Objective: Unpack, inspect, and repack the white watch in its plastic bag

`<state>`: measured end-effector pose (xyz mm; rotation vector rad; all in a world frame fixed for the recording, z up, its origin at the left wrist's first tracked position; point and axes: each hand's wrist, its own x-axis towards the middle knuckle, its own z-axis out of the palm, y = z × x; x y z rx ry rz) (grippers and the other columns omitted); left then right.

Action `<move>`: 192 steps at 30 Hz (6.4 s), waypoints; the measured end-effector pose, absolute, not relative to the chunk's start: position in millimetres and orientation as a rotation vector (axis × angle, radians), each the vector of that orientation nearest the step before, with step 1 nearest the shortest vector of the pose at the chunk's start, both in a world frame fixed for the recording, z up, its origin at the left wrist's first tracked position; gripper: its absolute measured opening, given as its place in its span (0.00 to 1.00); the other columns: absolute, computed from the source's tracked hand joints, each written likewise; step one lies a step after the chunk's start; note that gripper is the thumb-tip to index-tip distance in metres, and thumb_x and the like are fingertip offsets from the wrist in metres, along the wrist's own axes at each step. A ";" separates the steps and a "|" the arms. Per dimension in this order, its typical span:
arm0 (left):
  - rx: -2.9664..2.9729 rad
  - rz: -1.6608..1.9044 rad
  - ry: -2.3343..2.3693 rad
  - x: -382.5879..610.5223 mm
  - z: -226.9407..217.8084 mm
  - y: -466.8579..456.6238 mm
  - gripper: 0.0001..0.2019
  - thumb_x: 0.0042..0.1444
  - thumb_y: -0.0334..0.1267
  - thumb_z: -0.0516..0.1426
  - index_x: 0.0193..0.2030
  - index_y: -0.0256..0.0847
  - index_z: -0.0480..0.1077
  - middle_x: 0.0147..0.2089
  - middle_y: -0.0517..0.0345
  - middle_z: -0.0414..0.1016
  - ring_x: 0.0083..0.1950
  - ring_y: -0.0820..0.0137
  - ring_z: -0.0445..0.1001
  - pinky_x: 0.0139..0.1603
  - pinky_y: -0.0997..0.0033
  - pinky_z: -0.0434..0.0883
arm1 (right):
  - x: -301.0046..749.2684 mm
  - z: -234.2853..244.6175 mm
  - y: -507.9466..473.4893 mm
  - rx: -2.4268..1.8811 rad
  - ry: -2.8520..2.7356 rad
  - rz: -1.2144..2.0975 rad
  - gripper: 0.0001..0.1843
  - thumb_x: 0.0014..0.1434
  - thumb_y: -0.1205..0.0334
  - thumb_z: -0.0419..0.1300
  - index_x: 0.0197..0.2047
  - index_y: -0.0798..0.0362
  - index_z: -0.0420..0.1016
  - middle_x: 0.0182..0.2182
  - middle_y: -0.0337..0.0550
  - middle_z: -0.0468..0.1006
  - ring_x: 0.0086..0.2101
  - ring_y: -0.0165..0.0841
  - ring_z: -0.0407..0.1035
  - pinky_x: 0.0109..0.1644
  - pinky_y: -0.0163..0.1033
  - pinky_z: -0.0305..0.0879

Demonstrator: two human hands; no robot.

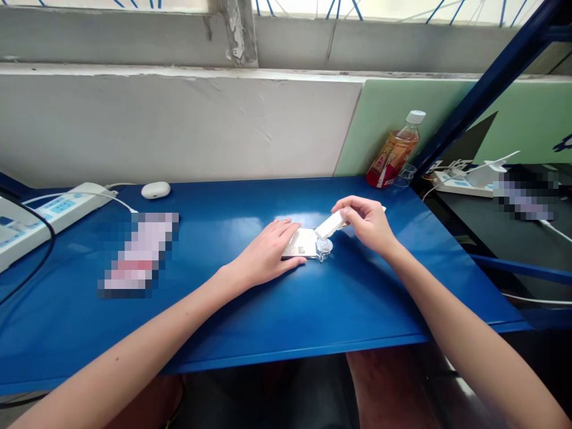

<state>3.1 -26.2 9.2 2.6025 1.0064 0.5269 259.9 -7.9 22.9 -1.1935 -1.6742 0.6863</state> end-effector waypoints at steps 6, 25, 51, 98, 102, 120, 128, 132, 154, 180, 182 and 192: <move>2.481 0.627 1.085 -3.2 0.0 -28.5 0.27 0.64 0.46 0.58 0.67 0.39 0.61 0.65 0.40 0.67 0.65 0.51 0.66 0.64 0.46 0.66 | 261.1 22.3 -9.3 -1.271 -1.820 0.480 0.11 0.55 0.67 0.55 0.33 0.51 0.80 0.32 0.41 0.82 0.32 0.36 0.73 0.35 0.40 0.65; 2.490 0.836 1.065 -1.6 -1.1 -26.5 0.22 0.66 0.40 0.58 0.64 0.37 0.64 0.62 0.42 0.69 0.63 0.54 0.68 0.63 0.49 0.68 | 262.8 32.8 -15.5 -1.342 -1.890 0.535 0.09 0.58 0.60 0.61 0.36 0.52 0.82 0.32 0.43 0.84 0.33 0.38 0.76 0.36 0.40 0.66; 2.504 0.705 1.013 -6.2 -4.6 -23.1 0.22 0.67 0.41 0.56 0.66 0.40 0.62 0.62 0.43 0.67 0.64 0.54 0.65 0.64 0.48 0.66 | 266.5 15.8 -13.5 -1.105 -2.428 0.213 0.16 0.68 0.59 0.55 0.53 0.54 0.78 0.54 0.56 0.75 0.51 0.45 0.72 0.54 0.49 0.70; 2.668 0.537 1.054 -1.6 -4.9 -26.2 0.23 0.70 0.42 0.50 0.67 0.34 0.60 0.66 0.36 0.64 0.69 0.50 0.60 0.69 0.44 0.59 | 250.4 26.1 -32.1 -1.147 -2.283 0.954 0.41 0.58 0.67 0.58 0.73 0.52 0.52 0.51 0.49 0.82 0.27 0.31 0.70 0.33 0.38 0.68; 2.781 0.316 1.104 -0.6 -2.0 -29.1 0.28 0.73 0.47 0.45 0.72 0.32 0.54 0.73 0.37 0.56 0.76 0.47 0.47 0.72 0.41 0.50 | 258.3 30.1 -25.9 -1.175 -2.271 0.835 0.30 0.60 0.67 0.56 0.66 0.51 0.65 0.47 0.46 0.84 0.30 0.33 0.73 0.34 0.38 0.68; 2.794 0.317 1.131 0.5 -4.4 -30.6 0.26 0.73 0.45 0.42 0.73 0.34 0.54 0.74 0.39 0.53 0.76 0.49 0.48 0.72 0.41 0.50 | 249.5 19.9 -28.0 -0.997 -2.493 0.467 0.20 0.66 0.63 0.56 0.60 0.50 0.73 0.54 0.53 0.77 0.55 0.46 0.71 0.59 0.55 0.69; 2.829 0.279 1.139 0.4 -5.3 -30.5 0.27 0.74 0.45 0.40 0.73 0.33 0.52 0.74 0.35 0.52 0.76 0.50 0.48 0.72 0.43 0.50 | 250.1 21.5 -35.6 -0.968 -2.642 0.464 0.30 0.66 0.67 0.52 0.70 0.48 0.60 0.67 0.49 0.65 0.69 0.50 0.51 0.67 0.63 0.61; 2.831 0.256 1.139 1.2 -3.8 -30.6 0.27 0.74 0.45 0.40 0.72 0.31 0.53 0.73 0.33 0.54 0.76 0.49 0.49 0.72 0.43 0.51 | 245.2 22.2 -43.6 -1.027 -2.756 0.368 0.33 0.63 0.71 0.51 0.71 0.62 0.56 0.69 0.60 0.60 0.70 0.52 0.45 0.68 0.61 0.58; 2.798 0.309 1.149 1.5 -5.3 -29.2 0.27 0.72 0.46 0.46 0.70 0.30 0.56 0.71 0.34 0.58 0.73 0.48 0.56 0.71 0.42 0.53 | 234.1 17.9 -37.7 -1.061 -2.515 0.273 0.22 0.70 0.55 0.51 0.58 0.61 0.74 0.58 0.58 0.76 0.66 0.51 0.59 0.68 0.58 0.60; 2.402 0.857 0.917 -5.0 7.1 -33.9 0.24 0.72 0.43 0.47 0.71 0.40 0.53 0.69 0.43 0.62 0.70 0.56 0.62 0.69 0.50 0.61 | 257.2 35.6 -20.5 -0.831 -1.637 0.963 0.03 0.57 0.62 0.69 0.37 0.48 0.83 0.33 0.39 0.81 0.35 0.32 0.74 0.39 0.38 0.71; 2.426 0.874 0.910 -5.0 6.4 -33.7 0.25 0.71 0.42 0.49 0.72 0.41 0.51 0.70 0.43 0.61 0.70 0.56 0.62 0.69 0.49 0.62 | 255.8 35.1 -20.5 -0.846 -1.589 1.001 0.03 0.56 0.61 0.70 0.36 0.48 0.84 0.32 0.39 0.81 0.34 0.32 0.74 0.39 0.39 0.72; 2.473 1.034 0.869 -2.1 4.5 -33.5 0.35 0.65 0.40 0.57 0.74 0.43 0.44 0.72 0.39 0.53 0.69 0.52 0.63 0.67 0.47 0.65 | 244.6 28.4 -20.3 -0.904 -1.264 1.252 0.06 0.50 0.56 0.74 0.32 0.48 0.85 0.27 0.38 0.81 0.26 0.26 0.68 0.30 0.34 0.67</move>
